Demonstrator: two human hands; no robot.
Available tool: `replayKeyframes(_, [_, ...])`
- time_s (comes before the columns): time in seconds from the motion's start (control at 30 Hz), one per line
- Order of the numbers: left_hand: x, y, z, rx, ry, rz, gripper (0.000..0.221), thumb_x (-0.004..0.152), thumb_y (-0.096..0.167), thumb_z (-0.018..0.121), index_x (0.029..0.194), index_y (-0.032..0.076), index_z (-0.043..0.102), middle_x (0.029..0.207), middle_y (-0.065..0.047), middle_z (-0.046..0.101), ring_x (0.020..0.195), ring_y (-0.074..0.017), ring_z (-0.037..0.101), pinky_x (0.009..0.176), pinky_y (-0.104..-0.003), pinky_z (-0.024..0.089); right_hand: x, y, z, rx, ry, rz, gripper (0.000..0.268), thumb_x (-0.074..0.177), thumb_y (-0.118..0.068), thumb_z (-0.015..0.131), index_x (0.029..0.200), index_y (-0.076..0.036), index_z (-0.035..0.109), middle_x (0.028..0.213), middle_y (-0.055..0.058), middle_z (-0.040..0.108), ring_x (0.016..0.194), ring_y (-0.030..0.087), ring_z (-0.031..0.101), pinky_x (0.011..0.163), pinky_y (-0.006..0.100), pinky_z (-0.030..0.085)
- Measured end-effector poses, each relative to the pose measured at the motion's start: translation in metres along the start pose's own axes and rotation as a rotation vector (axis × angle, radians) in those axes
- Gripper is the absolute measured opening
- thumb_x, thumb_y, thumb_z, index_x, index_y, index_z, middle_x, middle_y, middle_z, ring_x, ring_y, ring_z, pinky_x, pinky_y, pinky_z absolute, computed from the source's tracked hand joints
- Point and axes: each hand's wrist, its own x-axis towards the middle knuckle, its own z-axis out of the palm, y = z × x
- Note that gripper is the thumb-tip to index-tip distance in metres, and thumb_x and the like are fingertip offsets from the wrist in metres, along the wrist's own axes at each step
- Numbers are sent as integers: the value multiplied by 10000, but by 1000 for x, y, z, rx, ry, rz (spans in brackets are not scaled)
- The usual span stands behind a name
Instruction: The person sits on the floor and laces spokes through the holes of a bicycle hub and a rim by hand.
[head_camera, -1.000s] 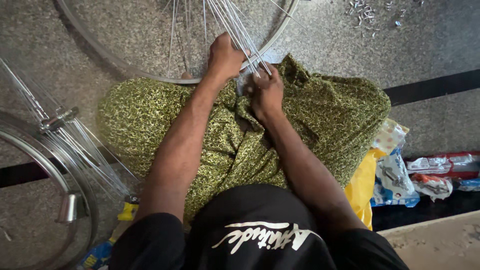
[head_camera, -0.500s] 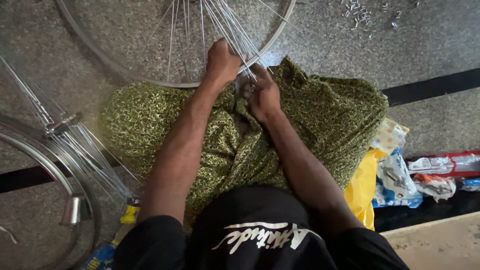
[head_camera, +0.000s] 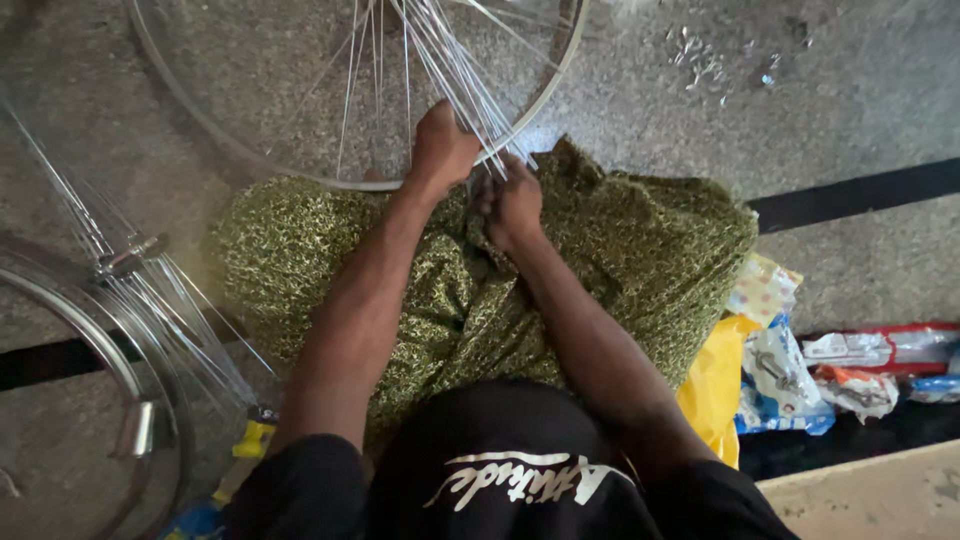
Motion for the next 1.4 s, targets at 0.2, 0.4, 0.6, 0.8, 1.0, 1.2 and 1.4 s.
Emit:
replayKeyframes(0.2, [-14,21,-40,278,-193,-92,267,818,142,725,1047,6,712,1053,-235,722,975,-384,712,875,-457,563,-31,-24,-4,-31,122,-81,236,1050,-226,531,844,-110,522,594,5,453,451,129,407,401,300,342])
replayKeyframes(0.4, [-26,42,-71,485,-76,-128,498,845,129,723,1253,-110,566,1030,-237,704,878,-367,731,782,-480,575,-39,-81,-6,-333,389,-407,164,1021,-192,596,1068,-88,714,774,0,621,584,88,476,510,269,423])
replayKeyframes(0.6, [-1,43,-40,-62,269,92,293,894,106,657,1148,-41,649,1006,-208,739,908,-316,725,789,-436,584,-16,-103,62,-1112,-79,-631,287,978,-208,705,1222,-57,705,797,78,649,698,181,579,611,346,499])
replayKeyframes(0.8, [31,24,-12,-467,293,-71,189,968,117,566,1061,-9,669,909,-169,747,768,-236,761,688,-393,592,37,-108,122,-1650,-127,-802,336,925,-354,731,1166,-121,709,758,161,716,741,357,692,664,486,527])
replayKeyframes(1.0, [48,17,5,-695,462,-158,191,999,149,583,1035,-10,683,887,-168,725,733,-246,692,646,-394,558,61,-121,124,-1855,-311,-730,220,912,-336,727,1009,-141,763,871,144,749,808,369,712,705,478,556])
replayKeyframes(1.2, [46,23,17,-472,631,-71,95,915,64,646,956,-21,637,883,-163,719,794,-275,689,731,-425,536,61,-116,151,-1722,-137,-752,265,945,-360,711,1104,-149,734,838,159,746,772,348,728,704,464,564])
replayKeyframes(1.4, [36,35,-1,-697,427,-180,107,878,12,601,984,0,589,876,-155,689,786,-271,678,690,-427,548,83,-114,171,-1890,-225,-877,366,855,-343,776,1090,-95,643,750,176,705,693,407,690,615,522,533])
